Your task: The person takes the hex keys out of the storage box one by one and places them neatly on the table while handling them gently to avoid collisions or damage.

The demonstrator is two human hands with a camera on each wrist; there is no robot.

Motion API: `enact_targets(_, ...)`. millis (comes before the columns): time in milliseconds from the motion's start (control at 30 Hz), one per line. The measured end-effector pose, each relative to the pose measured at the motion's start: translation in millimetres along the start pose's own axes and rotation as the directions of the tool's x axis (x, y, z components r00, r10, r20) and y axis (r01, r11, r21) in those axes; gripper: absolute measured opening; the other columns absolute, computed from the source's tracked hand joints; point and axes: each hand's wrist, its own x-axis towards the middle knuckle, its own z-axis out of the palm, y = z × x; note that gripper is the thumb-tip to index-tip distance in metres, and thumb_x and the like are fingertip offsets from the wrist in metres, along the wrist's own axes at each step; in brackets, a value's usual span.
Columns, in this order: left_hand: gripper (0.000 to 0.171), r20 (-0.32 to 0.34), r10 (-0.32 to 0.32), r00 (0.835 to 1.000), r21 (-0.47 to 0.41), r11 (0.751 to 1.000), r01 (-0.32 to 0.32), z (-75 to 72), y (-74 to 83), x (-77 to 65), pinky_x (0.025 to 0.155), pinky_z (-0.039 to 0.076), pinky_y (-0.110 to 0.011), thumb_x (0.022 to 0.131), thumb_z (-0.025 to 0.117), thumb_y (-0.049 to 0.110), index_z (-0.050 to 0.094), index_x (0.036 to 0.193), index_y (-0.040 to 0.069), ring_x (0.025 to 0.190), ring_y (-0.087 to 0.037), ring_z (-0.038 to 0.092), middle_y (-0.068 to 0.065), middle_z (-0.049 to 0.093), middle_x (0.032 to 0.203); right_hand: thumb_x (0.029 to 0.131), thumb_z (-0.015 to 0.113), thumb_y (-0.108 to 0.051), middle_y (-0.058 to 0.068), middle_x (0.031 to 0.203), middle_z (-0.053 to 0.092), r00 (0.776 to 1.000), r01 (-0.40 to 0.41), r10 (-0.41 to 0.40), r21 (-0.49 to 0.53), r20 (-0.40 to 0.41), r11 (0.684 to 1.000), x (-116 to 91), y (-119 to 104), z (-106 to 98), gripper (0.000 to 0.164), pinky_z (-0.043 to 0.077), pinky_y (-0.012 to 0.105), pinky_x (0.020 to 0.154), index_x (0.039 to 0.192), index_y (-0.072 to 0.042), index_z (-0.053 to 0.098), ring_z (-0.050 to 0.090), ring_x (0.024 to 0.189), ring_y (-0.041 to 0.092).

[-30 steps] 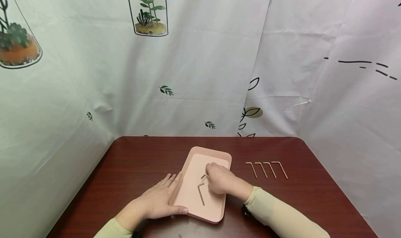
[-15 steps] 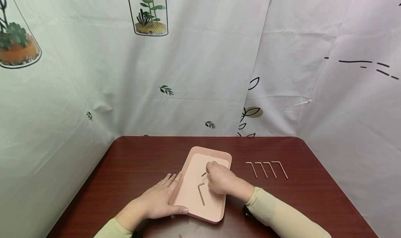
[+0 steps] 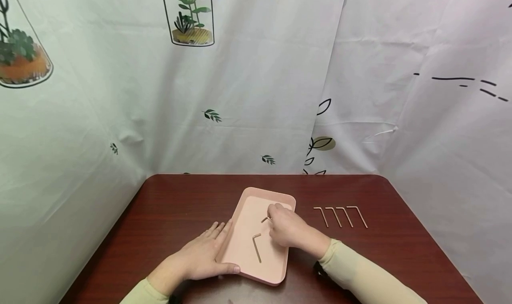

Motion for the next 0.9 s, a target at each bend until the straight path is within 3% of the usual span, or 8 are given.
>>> enact_targets(267, 0.128, -0.003, 0.006, 1.0, 0.008, 1.0, -0.006, 0.7, -0.1, -0.3, 0.128, 0.035, -0.065, 0.093, 0.067, 0.084, 0.023, 0.175, -0.004, 0.162, -0.054, 0.032, -0.026, 0.032, 0.177, 0.079, 0.072, 0.005, 0.001, 0.088, 0.054, 1.0, -0.002, 0.003, 0.027, -0.024, 1.0, -5, 3, -10, 0.026, 0.05, 0.038, 0.07, 0.096, -0.009, 0.057, 0.051, 0.08, 0.019)
enact_targets(467, 0.128, 0.003, 0.005, 1.0, 0.012, 1.0, -0.005, 0.5, -0.1, 0.5, 0.129, 0.034, -0.065, 0.093, 0.066, 0.084, 0.023, 0.175, -0.004, 0.162, -0.053, 0.031, -0.026, 0.032, 0.178, 0.077, 0.07, 0.005, -0.001, 0.088, 0.052, 0.998, -0.062, 0.064, 0.065, -0.026, 0.996, -10, 3, -17, 0.029, 0.049, 0.039, 0.065, 0.1, -0.009, 0.058, 0.051, 0.072, 0.02)
enact_targets(767, 0.128, 0.005, 0.0, 1.0, 0.009, 1.0, 0.0, -0.9, 1.3, -0.3, 0.129, 0.034, -0.065, 0.093, 0.067, 0.084, 0.021, 0.175, -0.003, 0.162, -0.053, 0.031, -0.026, 0.031, 0.178, 0.084, 0.071, 0.003, -0.003, 0.084, 0.053, 0.994, -0.105, 0.107, 0.073, -0.027, 0.992, -17, 11, -25, 0.028, 0.048, 0.036, 0.064, 0.105, -0.01, 0.058, 0.053, 0.069, 0.018)
enact_targets(900, 0.128, 0.005, 0.002, 1.0, 0.009, 1.0, -0.002, -0.6, 1.3, -0.4, 0.129, 0.033, -0.065, 0.093, 0.067, 0.083, 0.021, 0.175, -0.003, 0.162, -0.053, 0.031, -0.025, 0.031, 0.178, 0.087, 0.073, 0.002, -0.002, 0.091, 0.053, 0.993, -0.11, 0.112, 0.069, -0.03, 0.992, -20, 16, -27, 0.027, 0.049, 0.037, 0.067, 0.105, -0.01, 0.058, 0.053, 0.074, 0.018)
